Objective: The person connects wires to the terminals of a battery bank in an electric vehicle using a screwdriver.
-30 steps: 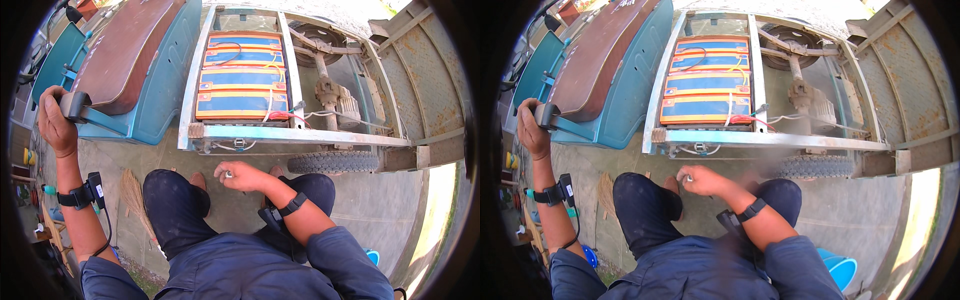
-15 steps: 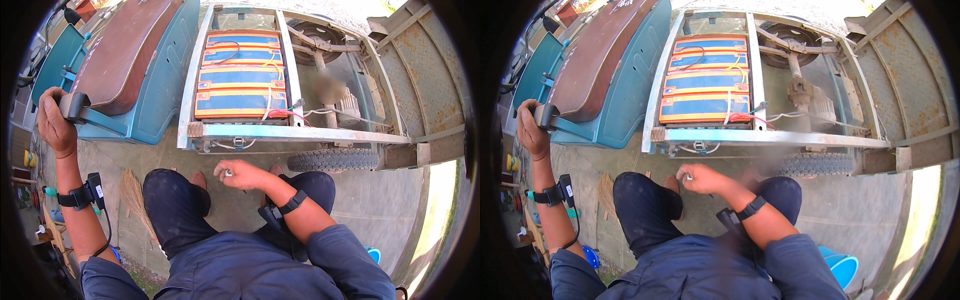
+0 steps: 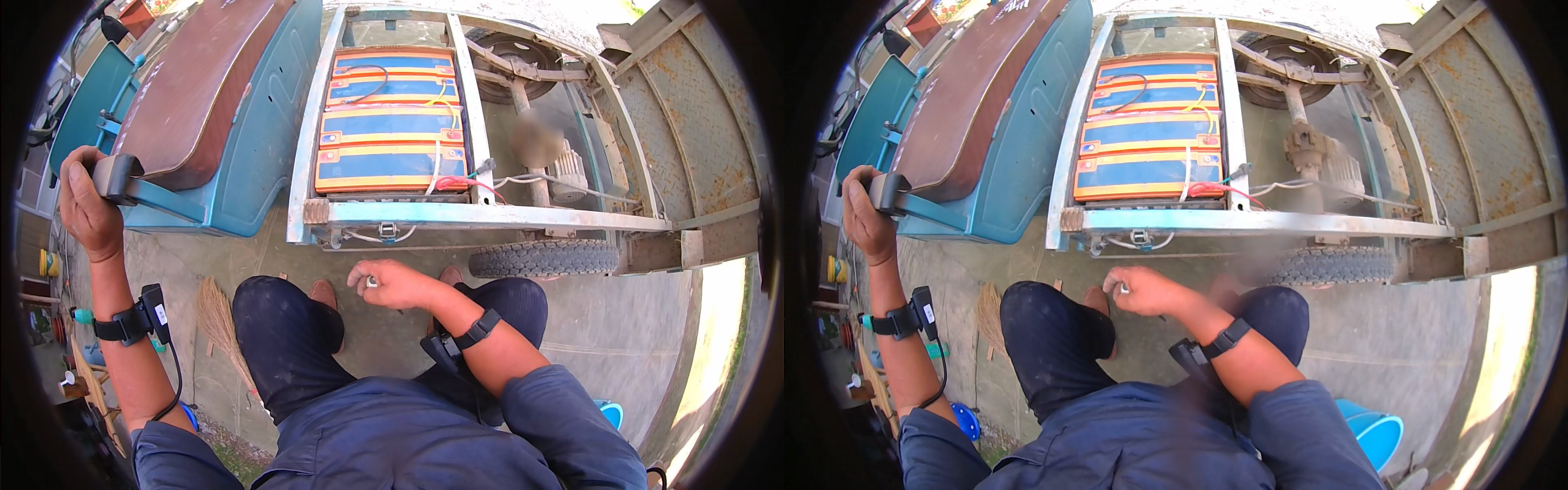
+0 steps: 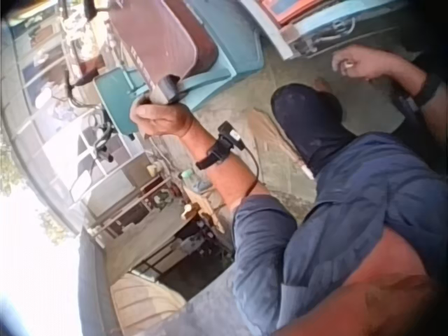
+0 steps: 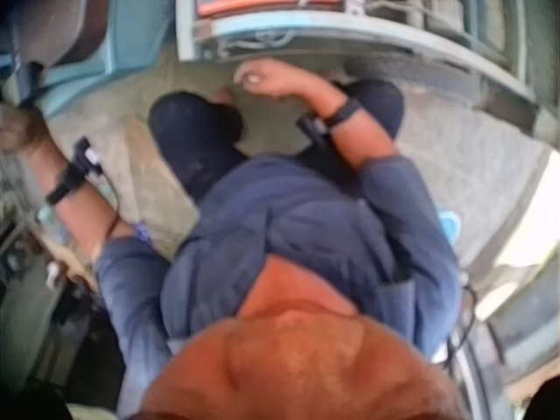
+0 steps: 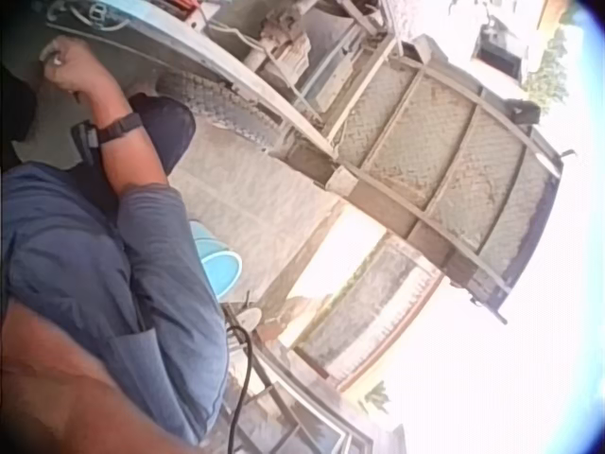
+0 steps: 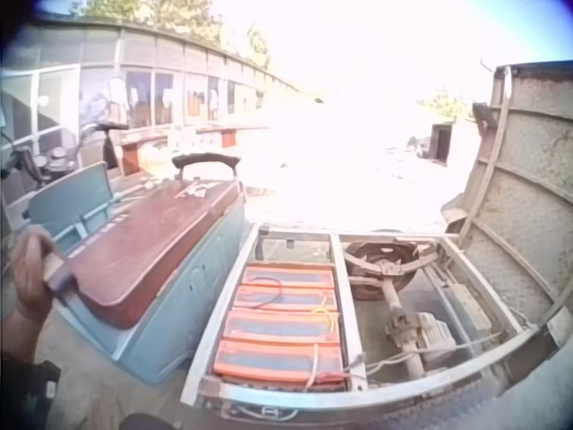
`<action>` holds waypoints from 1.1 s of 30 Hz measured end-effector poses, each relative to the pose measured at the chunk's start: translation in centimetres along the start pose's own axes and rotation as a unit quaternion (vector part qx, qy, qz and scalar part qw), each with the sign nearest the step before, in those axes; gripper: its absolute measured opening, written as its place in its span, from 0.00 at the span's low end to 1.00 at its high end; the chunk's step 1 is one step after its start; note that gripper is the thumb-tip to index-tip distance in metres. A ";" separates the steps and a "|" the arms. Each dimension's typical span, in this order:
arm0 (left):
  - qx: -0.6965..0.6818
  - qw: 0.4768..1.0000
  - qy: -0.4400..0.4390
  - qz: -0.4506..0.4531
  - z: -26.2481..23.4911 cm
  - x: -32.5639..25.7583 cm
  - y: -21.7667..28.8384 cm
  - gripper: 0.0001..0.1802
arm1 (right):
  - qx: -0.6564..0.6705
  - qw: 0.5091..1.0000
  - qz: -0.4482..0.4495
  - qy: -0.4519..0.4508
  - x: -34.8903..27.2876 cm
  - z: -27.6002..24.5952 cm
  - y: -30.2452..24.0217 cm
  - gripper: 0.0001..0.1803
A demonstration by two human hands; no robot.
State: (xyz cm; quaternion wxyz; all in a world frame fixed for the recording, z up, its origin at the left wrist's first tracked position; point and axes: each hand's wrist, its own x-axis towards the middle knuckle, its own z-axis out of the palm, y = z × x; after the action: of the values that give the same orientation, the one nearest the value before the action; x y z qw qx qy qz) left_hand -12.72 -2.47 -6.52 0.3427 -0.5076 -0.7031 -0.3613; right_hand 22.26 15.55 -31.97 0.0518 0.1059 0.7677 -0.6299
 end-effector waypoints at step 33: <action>0.025 1.000 -0.003 0.005 -0.3 0.0 -0.2 0.23 | -0.025 0.999 -0.026 0.000 0.2 0.2 0.4 0.18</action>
State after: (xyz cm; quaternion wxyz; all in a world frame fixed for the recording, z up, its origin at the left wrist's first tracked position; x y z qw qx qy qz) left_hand -12.87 -2.79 -6.44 0.3551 -0.5036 -0.7105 -0.3397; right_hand 22.16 15.39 -32.39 0.0381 0.0847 0.7854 -0.6120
